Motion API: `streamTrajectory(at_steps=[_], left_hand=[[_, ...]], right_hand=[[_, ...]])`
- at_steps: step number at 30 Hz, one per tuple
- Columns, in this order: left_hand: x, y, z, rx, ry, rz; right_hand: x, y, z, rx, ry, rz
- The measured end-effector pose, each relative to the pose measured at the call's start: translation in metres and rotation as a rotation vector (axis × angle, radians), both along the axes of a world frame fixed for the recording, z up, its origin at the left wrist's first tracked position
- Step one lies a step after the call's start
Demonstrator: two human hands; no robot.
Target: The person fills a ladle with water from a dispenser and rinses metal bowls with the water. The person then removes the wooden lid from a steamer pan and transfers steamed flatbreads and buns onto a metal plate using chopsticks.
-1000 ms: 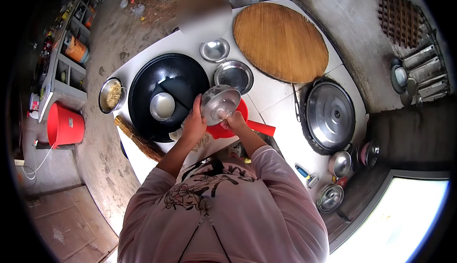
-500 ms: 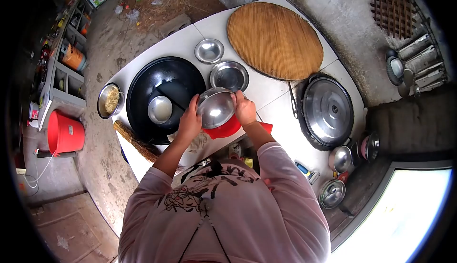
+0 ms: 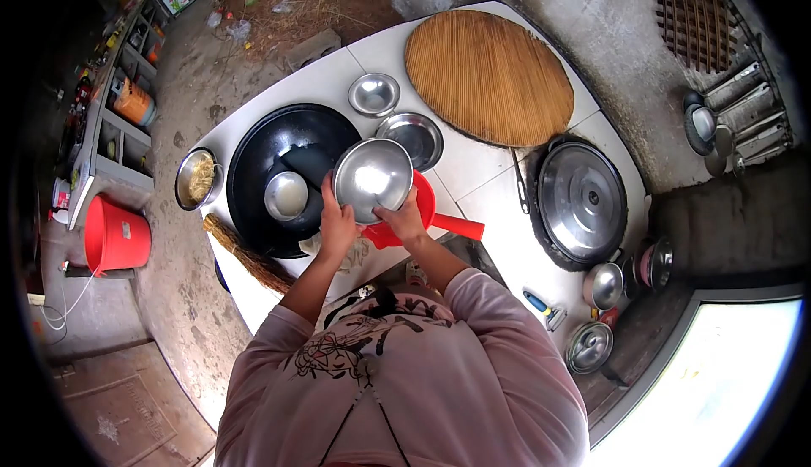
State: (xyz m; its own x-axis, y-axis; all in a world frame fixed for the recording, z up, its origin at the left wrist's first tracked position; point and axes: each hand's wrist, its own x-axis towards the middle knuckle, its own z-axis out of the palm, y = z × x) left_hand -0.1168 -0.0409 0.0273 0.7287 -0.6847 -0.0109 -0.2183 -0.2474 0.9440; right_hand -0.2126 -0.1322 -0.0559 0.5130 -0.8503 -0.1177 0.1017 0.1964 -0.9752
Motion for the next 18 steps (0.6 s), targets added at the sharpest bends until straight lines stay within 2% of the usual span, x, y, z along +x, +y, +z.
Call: streamTrajectory(at_steps=[1,2,4,5,7,9,11,12,14,15,17,18], left_hand=[[-0.004,0.002,0.014,0.008,0.098,-0.014],[-0.007,0.002,0.022,0.015,0.194,-0.027],[-0.008,0.003,0.020,-0.021,0.207,-0.046],[-0.008,0.003,0.020,-0.060,0.220,-0.066],[-0.006,0.002,0.020,-0.059,0.204,-0.079],[0.001,0.003,0.011,-0.057,0.192,-0.088],[0.017,0.006,-0.017,-0.027,0.007,-0.194],[0.019,0.008,-0.019,-0.025,0.011,-0.188],[0.022,0.014,-0.024,0.174,0.051,-0.219],[0.022,0.017,-0.038,0.177,0.056,-0.217],[0.022,0.022,-0.086,0.373,-0.185,-0.205],[0.021,0.024,-0.090,0.368,-0.156,-0.212]], right_hand=[[0.001,-0.006,0.001,-0.169,0.216,-0.044],[0.000,-0.014,0.004,-0.169,0.215,-0.043],[0.000,-0.026,0.032,-0.188,0.421,0.015],[0.001,-0.030,0.035,-0.188,0.417,0.012],[0.000,-0.037,0.039,-0.304,0.719,-0.069],[-0.008,-0.049,0.022,-0.213,0.716,0.003],[-0.020,-0.053,0.026,0.117,0.501,0.300],[-0.025,-0.052,0.033,0.119,0.505,0.307],[-0.034,-0.044,0.047,-0.373,0.545,0.265],[-0.037,-0.043,0.045,-0.370,0.548,0.270],[-0.042,-0.042,0.043,-1.123,0.731,0.196],[-0.043,-0.039,0.045,-1.162,0.858,0.229]])
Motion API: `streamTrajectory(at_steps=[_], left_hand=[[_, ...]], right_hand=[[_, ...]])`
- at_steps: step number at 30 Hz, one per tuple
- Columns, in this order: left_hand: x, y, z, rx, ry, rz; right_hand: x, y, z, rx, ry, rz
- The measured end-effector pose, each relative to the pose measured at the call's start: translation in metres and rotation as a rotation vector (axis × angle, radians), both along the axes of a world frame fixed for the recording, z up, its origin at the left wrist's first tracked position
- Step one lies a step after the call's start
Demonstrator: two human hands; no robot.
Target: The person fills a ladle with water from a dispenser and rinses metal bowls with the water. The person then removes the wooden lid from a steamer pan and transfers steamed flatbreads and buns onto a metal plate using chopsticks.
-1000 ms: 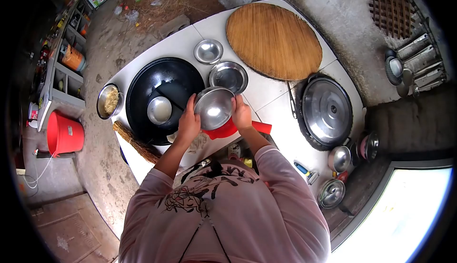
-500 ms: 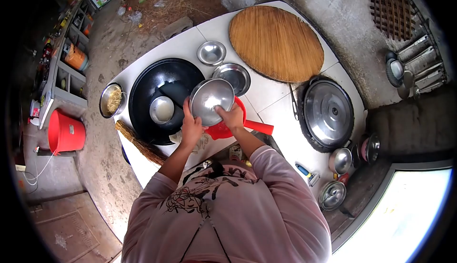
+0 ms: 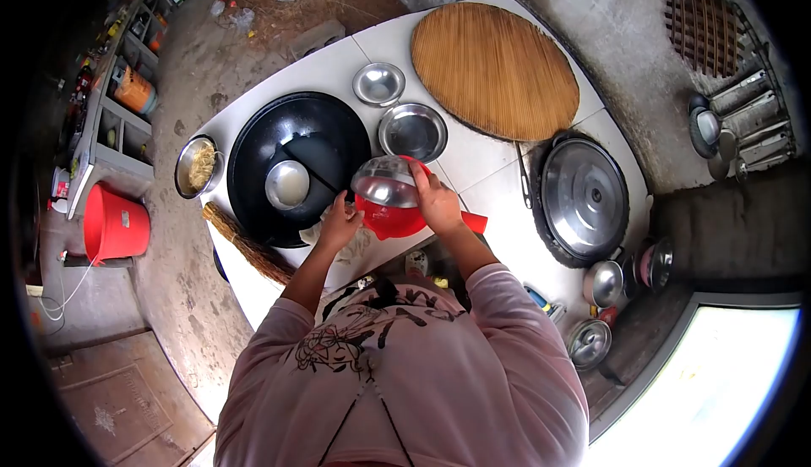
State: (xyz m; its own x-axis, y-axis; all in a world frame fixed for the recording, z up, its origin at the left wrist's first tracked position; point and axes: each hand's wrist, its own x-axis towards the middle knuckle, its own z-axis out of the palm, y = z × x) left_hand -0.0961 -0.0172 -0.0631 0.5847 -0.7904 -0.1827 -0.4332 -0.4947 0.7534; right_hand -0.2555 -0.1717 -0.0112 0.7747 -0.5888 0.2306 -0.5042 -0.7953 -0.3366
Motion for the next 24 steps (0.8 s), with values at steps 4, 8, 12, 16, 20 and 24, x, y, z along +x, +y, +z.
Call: streamTrajectory(at_steps=[4,8,12,16,20,24], left_hand=[[-0.010,0.003,0.002,0.034,0.107,0.028],[-0.015,0.003,-0.001,-0.004,0.084,0.033],[-0.019,-0.002,0.017,-0.041,0.288,0.104],[-0.023,-0.011,0.039,0.031,0.851,0.112],[-0.028,-0.038,0.016,0.022,1.032,0.158],[-0.024,-0.070,-0.010,0.027,1.192,0.279]], right_hand=[[0.004,0.012,-0.005,-0.180,0.265,-0.038],[0.010,0.015,-0.014,0.208,0.382,-0.205],[0.000,-0.014,-0.049,0.596,0.306,-0.247],[-0.006,-0.003,-0.004,1.236,-0.079,-0.380],[-0.008,0.014,0.028,1.067,-0.289,-0.324],[-0.013,0.018,0.030,0.445,-0.332,-0.157]])
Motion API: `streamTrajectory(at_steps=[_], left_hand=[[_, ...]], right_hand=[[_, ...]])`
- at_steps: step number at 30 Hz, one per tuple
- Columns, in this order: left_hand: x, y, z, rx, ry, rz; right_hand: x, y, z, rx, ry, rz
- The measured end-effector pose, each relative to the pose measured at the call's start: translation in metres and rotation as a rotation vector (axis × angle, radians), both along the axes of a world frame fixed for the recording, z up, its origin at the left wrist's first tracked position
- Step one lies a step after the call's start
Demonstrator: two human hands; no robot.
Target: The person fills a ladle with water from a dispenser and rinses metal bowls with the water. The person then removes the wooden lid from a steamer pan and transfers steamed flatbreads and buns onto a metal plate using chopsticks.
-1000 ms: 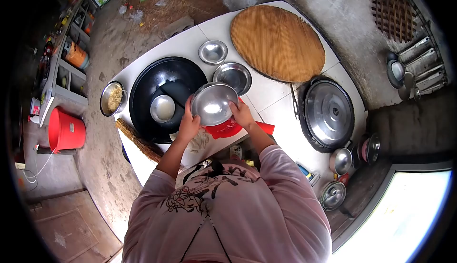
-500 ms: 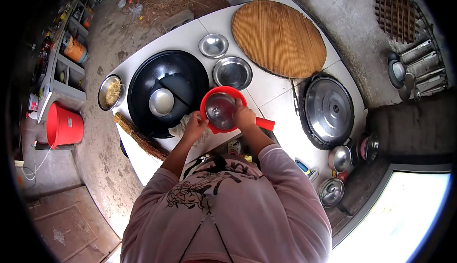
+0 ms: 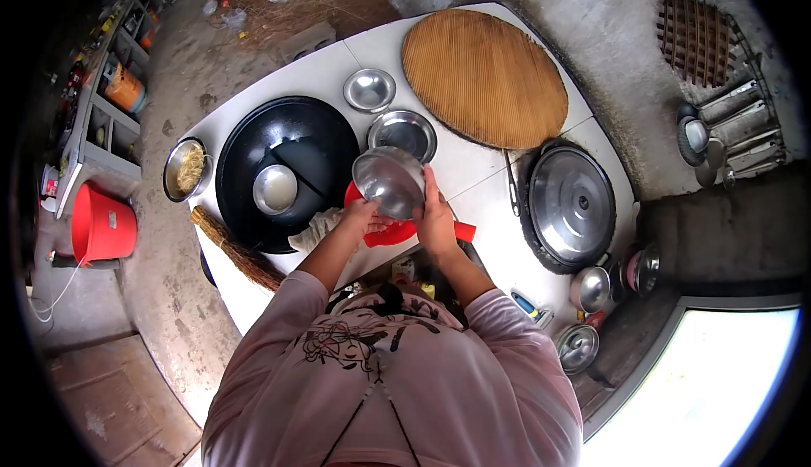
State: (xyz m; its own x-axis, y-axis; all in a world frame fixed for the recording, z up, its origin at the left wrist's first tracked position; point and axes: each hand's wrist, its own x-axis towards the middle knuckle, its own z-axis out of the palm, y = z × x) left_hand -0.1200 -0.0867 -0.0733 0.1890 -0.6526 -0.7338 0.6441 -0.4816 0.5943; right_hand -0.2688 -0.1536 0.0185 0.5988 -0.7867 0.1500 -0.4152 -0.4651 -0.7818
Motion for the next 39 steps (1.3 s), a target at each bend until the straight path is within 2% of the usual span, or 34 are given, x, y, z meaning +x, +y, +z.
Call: streamTrajectory(at_steps=[1,2,4,5,6,8,9,10,11,12,13,15,16,19,20,22,25,29,31,34,35,37,39], left_hand=[[-0.001,-0.005,0.002,-0.005,0.002,-0.003],[-0.001,-0.010,0.004,-0.011,0.023,-0.015],[-0.002,-0.017,0.004,0.012,0.051,-0.070],[-0.002,-0.018,0.003,-0.340,0.275,0.175],[0.001,-0.021,0.000,-0.339,0.275,0.174],[0.008,-0.023,-0.006,-0.539,0.145,-0.109],[0.009,-0.021,-0.008,-0.536,0.145,-0.108],[0.008,-0.015,-0.009,-0.373,-0.043,-0.169],[0.010,-0.011,-0.010,-0.206,-0.229,-0.228],[0.017,-0.007,0.004,-0.094,-0.169,-0.321],[0.024,-0.006,0.018,-0.088,-0.170,-0.320],[0.041,-0.013,0.035,-0.157,-0.011,-0.265],[0.050,-0.019,0.033,-0.177,-0.027,-0.197],[0.087,-0.045,0.019,-0.189,-0.161,-0.096],[0.096,-0.057,0.011,-0.188,-0.162,-0.092],[0.113,-0.083,-0.001,-0.077,-0.240,0.073],[0.129,-0.125,-0.020,0.046,-0.285,0.228],[0.144,-0.172,-0.046,0.074,-0.318,0.307],[0.150,-0.186,-0.051,0.117,-0.220,0.287],[0.154,-0.197,-0.065,0.073,-0.173,0.373],[0.157,-0.198,-0.072,0.046,-0.162,0.401],[0.162,-0.190,-0.071,0.003,-0.133,0.438],[0.172,-0.172,-0.057,-0.097,-0.087,0.475]], right_hand=[[-0.002,0.001,0.004,-0.273,-0.024,0.047],[-0.006,0.004,0.009,-0.261,0.109,0.061],[-0.012,0.001,0.006,-0.427,0.180,0.109],[-0.016,-0.002,0.005,-0.507,0.185,0.155],[-0.019,-0.004,0.004,-0.533,0.168,0.176],[-0.024,-0.011,-0.002,-0.553,0.132,0.157],[-0.026,-0.015,-0.004,-0.574,0.097,0.138],[-0.027,-0.021,-0.005,-0.550,0.060,0.084],[-0.027,-0.027,-0.008,-0.468,0.085,-0.018],[-0.027,-0.034,-0.008,-0.265,-0.031,-0.091],[-0.028,-0.042,-0.008,-0.060,-0.147,-0.163],[-0.033,-0.061,-0.014,0.487,-0.280,-0.344],[-0.040,-0.075,-0.026,0.637,-0.407,-0.349],[-0.064,-0.110,-0.063,1.012,-0.297,-0.546],[-0.069,-0.116,-0.073,1.013,-0.296,-0.543],[-0.075,-0.122,-0.084,1.065,-0.218,-0.557],[-0.074,-0.122,-0.089,1.125,-0.267,-0.642],[-0.085,-0.121,-0.104,1.273,-0.339,-0.523],[-0.085,-0.116,-0.086,1.296,-0.302,-0.499],[-0.081,-0.109,-0.060,1.151,-0.041,-0.529],[-0.085,-0.109,-0.064,1.155,-0.038,-0.532],[-0.096,-0.108,-0.067,1.038,0.067,-0.385],[-0.101,-0.107,-0.063,1.006,0.037,-0.402]])
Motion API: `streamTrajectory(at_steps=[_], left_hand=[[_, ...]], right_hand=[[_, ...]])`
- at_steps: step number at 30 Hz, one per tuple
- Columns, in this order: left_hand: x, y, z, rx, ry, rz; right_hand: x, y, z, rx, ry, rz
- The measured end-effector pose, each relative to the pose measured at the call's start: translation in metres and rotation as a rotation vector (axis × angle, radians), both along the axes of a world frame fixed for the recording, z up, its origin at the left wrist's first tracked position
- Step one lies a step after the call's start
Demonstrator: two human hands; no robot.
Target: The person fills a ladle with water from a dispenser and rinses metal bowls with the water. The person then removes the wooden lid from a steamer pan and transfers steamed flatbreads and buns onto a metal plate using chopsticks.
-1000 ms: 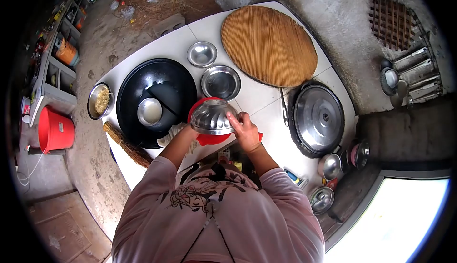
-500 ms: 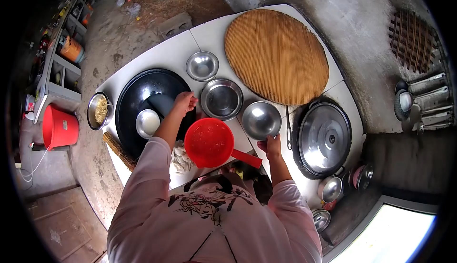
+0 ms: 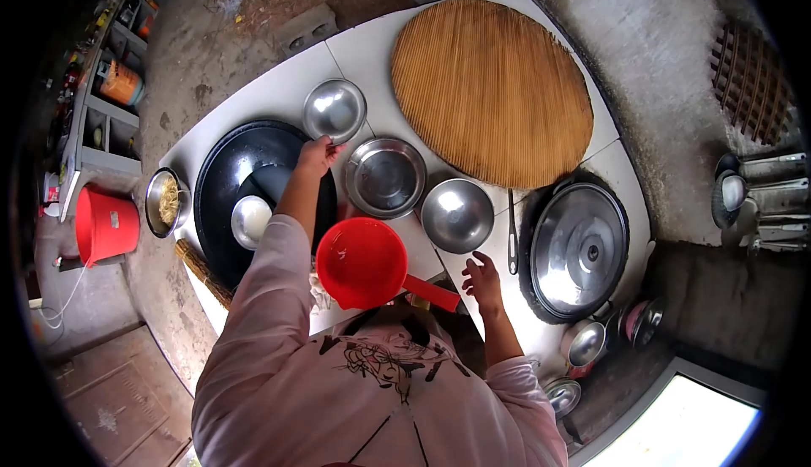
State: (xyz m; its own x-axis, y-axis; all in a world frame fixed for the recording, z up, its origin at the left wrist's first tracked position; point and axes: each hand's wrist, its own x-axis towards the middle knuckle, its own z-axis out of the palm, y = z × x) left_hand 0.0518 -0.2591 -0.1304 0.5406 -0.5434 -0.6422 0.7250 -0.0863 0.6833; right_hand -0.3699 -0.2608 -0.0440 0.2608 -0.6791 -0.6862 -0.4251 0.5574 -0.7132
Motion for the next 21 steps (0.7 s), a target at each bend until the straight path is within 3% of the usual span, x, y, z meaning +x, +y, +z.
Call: streamTrajectory(at_steps=[2,4,6,8,12,14,15,16,19,21], left_hand=[[0.010,0.030,0.029,-0.040,-0.035,0.021],[0.018,0.071,0.056,0.046,-0.357,0.050],[0.033,0.123,0.067,0.219,-0.843,0.054],[0.032,0.169,0.100,0.473,-1.633,-0.016],[-0.013,0.211,0.154,0.488,-1.767,-0.032],[-0.056,0.215,0.172,0.436,-1.485,-0.138],[-0.074,0.216,0.170,0.398,-1.546,-0.202],[-0.097,0.209,0.177,0.434,-1.430,-0.305],[-0.139,0.204,0.145,0.357,-1.626,-0.509],[-0.161,0.194,0.131,0.499,-1.607,-0.662]], right_hand=[[-0.005,-0.004,-0.002,-0.051,0.056,-0.047],[-0.009,-0.007,-0.006,-0.100,-0.003,-0.093],[-0.006,-0.009,-0.005,-0.132,-0.029,-0.093],[0.000,-0.011,-0.001,-0.171,-0.042,-0.078],[0.020,-0.009,0.006,-0.256,-0.101,-0.059],[0.032,-0.005,0.012,-0.256,-0.169,-0.047],[0.038,-0.004,0.014,-0.239,-0.187,-0.030],[0.042,-0.001,0.015,-0.223,-0.205,-0.012],[0.056,0.017,0.020,-0.265,-0.186,0.034],[0.059,0.030,0.025,-0.282,-0.195,0.033]])
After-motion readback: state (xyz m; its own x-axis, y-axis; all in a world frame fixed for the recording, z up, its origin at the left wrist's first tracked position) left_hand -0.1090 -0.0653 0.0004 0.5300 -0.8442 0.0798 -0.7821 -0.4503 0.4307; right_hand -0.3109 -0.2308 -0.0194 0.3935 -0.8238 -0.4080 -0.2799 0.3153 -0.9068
